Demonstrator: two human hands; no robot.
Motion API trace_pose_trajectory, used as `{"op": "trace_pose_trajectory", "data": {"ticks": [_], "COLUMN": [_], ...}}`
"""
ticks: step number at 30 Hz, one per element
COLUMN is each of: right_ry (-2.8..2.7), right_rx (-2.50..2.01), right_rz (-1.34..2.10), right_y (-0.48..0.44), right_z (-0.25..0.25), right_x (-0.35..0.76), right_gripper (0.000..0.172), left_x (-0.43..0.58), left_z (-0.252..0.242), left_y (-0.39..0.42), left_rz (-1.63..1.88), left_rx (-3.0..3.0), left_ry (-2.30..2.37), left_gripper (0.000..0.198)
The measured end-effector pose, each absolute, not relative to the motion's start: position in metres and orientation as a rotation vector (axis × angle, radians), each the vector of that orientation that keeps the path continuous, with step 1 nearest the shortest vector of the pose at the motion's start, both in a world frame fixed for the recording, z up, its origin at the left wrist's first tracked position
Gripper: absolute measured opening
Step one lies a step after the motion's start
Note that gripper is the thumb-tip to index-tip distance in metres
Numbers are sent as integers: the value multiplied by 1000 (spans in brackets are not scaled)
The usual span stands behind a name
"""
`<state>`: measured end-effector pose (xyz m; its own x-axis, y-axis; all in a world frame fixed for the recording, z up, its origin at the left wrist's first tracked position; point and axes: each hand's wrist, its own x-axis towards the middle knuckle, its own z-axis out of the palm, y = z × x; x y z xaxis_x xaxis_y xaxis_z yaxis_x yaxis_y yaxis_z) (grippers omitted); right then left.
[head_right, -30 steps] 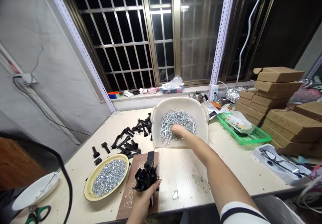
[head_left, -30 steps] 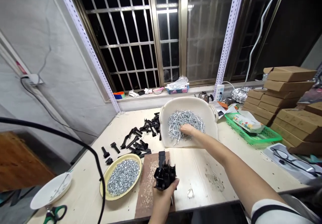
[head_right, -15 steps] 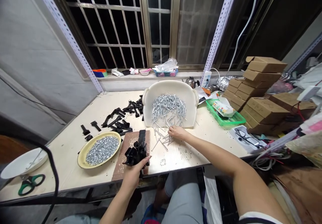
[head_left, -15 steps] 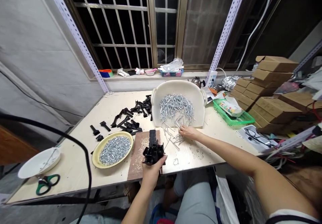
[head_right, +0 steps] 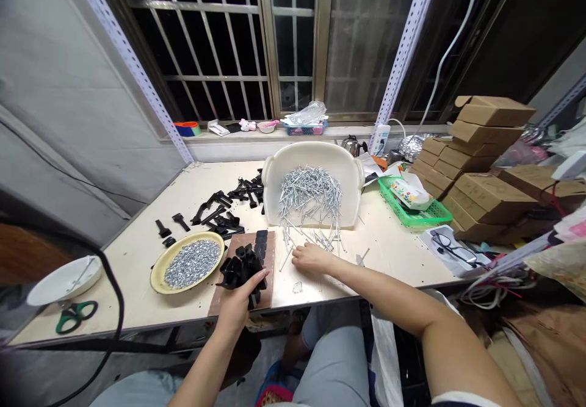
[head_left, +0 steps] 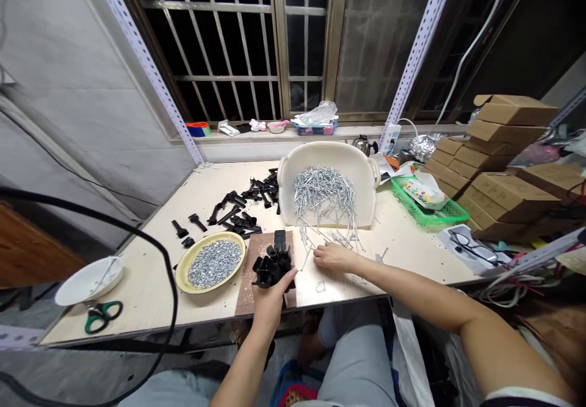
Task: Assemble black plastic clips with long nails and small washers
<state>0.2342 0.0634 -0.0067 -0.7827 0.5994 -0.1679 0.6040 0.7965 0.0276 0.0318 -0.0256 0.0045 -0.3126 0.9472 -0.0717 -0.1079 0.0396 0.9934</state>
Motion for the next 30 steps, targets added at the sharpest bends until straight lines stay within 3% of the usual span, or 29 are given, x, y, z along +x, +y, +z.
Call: {"op": "trace_pose_trajectory", "data": {"ticks": [6,12,19,24,30], "right_ry": [2627,2552,2939,3346,3247], "right_rx": [1429,1614,1713,1508,1059], "right_rz": [-4,-78,-371,-849,-801], "right_y": [63,60,41,8,-13], "right_z": [-18,-17,54,122,132], "right_x": [235,245,265,266,246], "right_gripper": [21,19,18,17,18], "left_x": [22,31,48,52,55], "left_z": [6,7,-13,-20,-22], "left_y": [-32,-40,-53,-56,-61], "left_rz": [1428,1405,1377,1366,1344], "left_rx": [1009,1155,1483,1619,1683], "left_ry": [1374,1478,1269,1259,1193], "left_gripper": [45,40,35,32,31]}}
